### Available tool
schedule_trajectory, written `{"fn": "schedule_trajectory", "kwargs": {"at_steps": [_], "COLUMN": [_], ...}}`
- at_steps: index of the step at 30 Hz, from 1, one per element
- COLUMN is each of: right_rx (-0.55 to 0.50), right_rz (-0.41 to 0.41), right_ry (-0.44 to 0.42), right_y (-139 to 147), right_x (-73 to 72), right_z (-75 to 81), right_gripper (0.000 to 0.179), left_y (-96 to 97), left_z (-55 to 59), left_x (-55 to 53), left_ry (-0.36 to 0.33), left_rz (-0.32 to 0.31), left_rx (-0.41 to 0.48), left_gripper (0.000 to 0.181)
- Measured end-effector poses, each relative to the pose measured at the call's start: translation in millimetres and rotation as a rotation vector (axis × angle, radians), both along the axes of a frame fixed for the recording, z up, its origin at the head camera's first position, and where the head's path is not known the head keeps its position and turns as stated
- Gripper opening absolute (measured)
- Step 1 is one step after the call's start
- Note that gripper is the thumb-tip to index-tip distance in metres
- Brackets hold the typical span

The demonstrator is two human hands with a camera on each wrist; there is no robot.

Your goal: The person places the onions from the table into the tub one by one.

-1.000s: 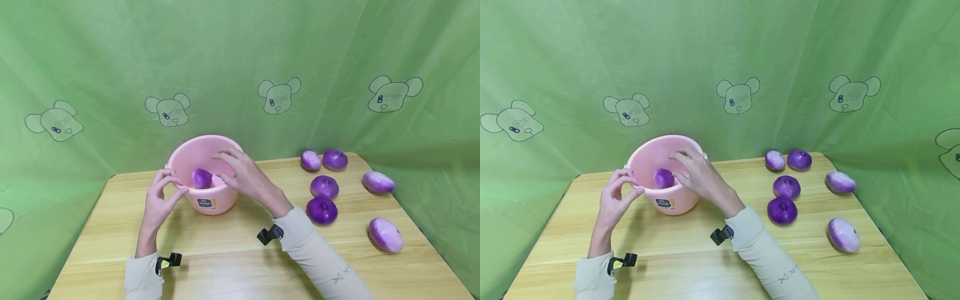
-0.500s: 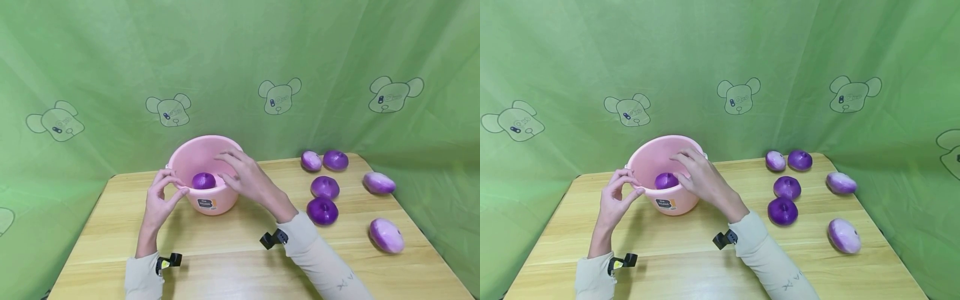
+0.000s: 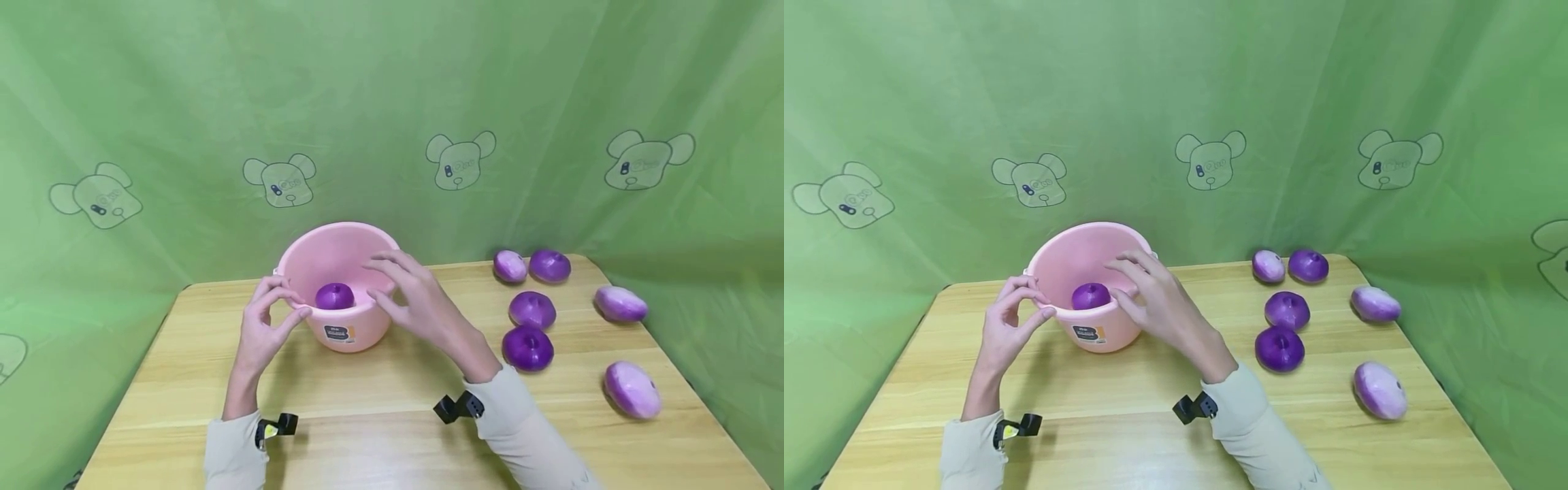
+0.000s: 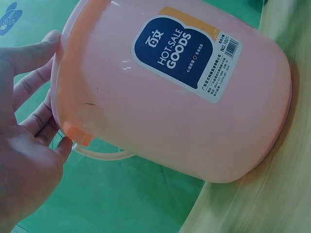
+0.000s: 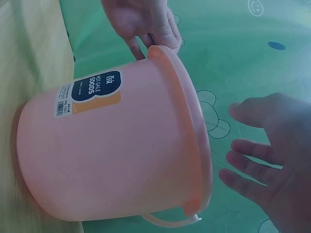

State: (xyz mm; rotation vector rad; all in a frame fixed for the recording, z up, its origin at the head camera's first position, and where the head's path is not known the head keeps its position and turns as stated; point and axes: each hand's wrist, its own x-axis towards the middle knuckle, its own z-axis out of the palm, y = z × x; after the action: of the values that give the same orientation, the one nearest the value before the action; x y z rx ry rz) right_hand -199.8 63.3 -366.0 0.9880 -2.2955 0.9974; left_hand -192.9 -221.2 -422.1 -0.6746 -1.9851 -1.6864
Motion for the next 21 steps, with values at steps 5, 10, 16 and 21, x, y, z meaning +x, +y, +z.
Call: {"fn": "schedule_trajectory", "kwargs": {"at_steps": [5,10,16,21], "right_rx": [-0.05,-0.072,-0.071,-0.055], "right_rz": [0.013,0.015,-0.002,-0.025], "right_ry": [0.05,0.068,0.043,0.03], "right_y": [4.6,10.7,20.2,28.3], "right_x": [4.0,8.8,15.7,21.0], "right_z": [-3.9,-7.3,-8.4,-9.9], "right_gripper": [0.042,0.042,0.047,0.05], "left_y": [7.3,8.3,7.6,7.4], "left_z": [15.8,20.4,20.3,21.0], "left_x": [9.5,12.3,12.1,11.9], "left_ry": [-0.013,-0.024,-0.036,-0.035], "left_rz": [-0.003,0.004,0.008,0.002], "left_rx": [-0.004,-0.016,-0.014,-0.013], "left_gripper": [0.016,0.016,0.016,0.016]}}
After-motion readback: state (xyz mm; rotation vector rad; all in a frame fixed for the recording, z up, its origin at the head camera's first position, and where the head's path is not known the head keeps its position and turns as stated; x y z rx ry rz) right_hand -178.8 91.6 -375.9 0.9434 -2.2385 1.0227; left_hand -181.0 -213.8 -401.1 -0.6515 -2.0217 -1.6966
